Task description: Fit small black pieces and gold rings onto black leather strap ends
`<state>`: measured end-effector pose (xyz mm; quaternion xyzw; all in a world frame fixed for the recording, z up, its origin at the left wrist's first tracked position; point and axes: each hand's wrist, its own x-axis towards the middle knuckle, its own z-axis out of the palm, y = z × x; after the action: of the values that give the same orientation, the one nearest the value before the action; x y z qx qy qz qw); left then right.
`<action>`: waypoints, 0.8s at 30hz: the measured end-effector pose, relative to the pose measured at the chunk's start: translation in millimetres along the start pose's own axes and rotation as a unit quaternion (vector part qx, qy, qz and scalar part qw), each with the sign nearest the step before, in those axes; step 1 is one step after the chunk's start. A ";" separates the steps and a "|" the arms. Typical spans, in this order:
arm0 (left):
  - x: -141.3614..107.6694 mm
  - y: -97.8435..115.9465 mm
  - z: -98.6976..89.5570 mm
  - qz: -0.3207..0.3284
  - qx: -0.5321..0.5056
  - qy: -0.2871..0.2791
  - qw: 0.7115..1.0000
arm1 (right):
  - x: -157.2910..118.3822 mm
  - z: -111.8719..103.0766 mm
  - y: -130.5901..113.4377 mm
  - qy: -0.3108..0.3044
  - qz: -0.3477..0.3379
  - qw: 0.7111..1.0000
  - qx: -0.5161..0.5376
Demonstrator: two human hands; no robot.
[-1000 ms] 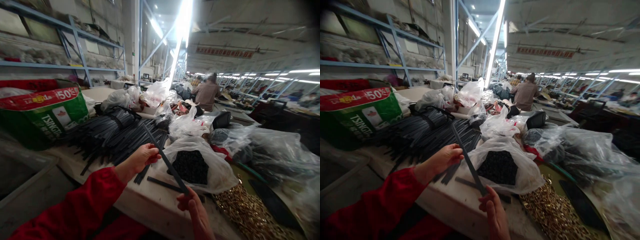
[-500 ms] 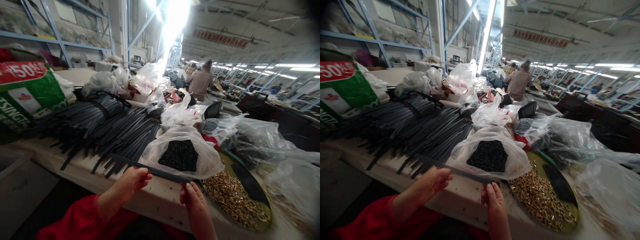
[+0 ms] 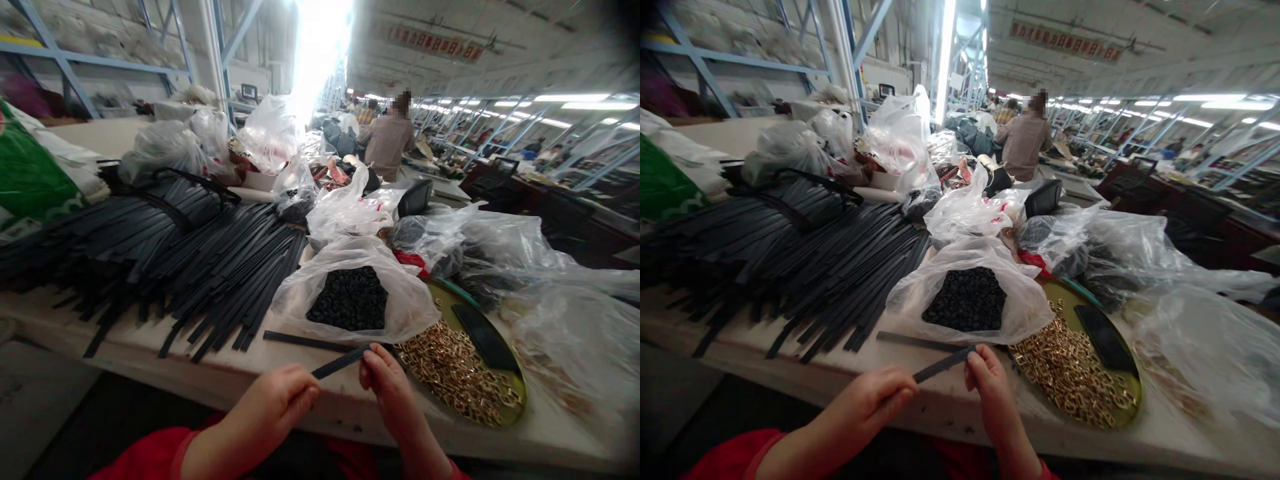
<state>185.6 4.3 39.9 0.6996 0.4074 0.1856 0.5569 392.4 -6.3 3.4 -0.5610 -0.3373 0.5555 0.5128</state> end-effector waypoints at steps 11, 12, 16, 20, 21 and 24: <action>49.0 14.6 -17.3 -0.233 -0.385 -0.095 0.888 | 38.2 -14.5 -18.4 0.017 -0.096 0.967 -0.236; 51.4 13.9 -18.4 -0.244 -0.417 -0.088 0.871 | 49.4 -17.4 -20.0 0.033 -0.125 0.943 -0.306; 57.7 13.9 -20.8 -0.259 -0.456 -0.073 0.848 | 95.4 -14.6 -20.7 0.035 -0.187 0.851 -0.489; 59.0 12.6 -22.2 -0.257 -0.456 -0.065 0.850 | 122.2 -4.7 -12.7 0.013 -0.189 0.823 -0.535; 59.5 11.4 -22.7 -0.259 -0.455 -0.066 0.850 | 125.2 -4.0 -10.4 0.009 -0.188 0.817 -0.544; 62.1 6.3 -23.7 -0.257 -0.453 -0.069 0.851 | 129.7 -6.1 -5.6 0.005 -0.189 0.803 -0.566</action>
<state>208.2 67.1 41.1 0.2509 0.4039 0.1516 0.8666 419.5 116.8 -28.1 -0.6794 -0.6884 0.1551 0.2011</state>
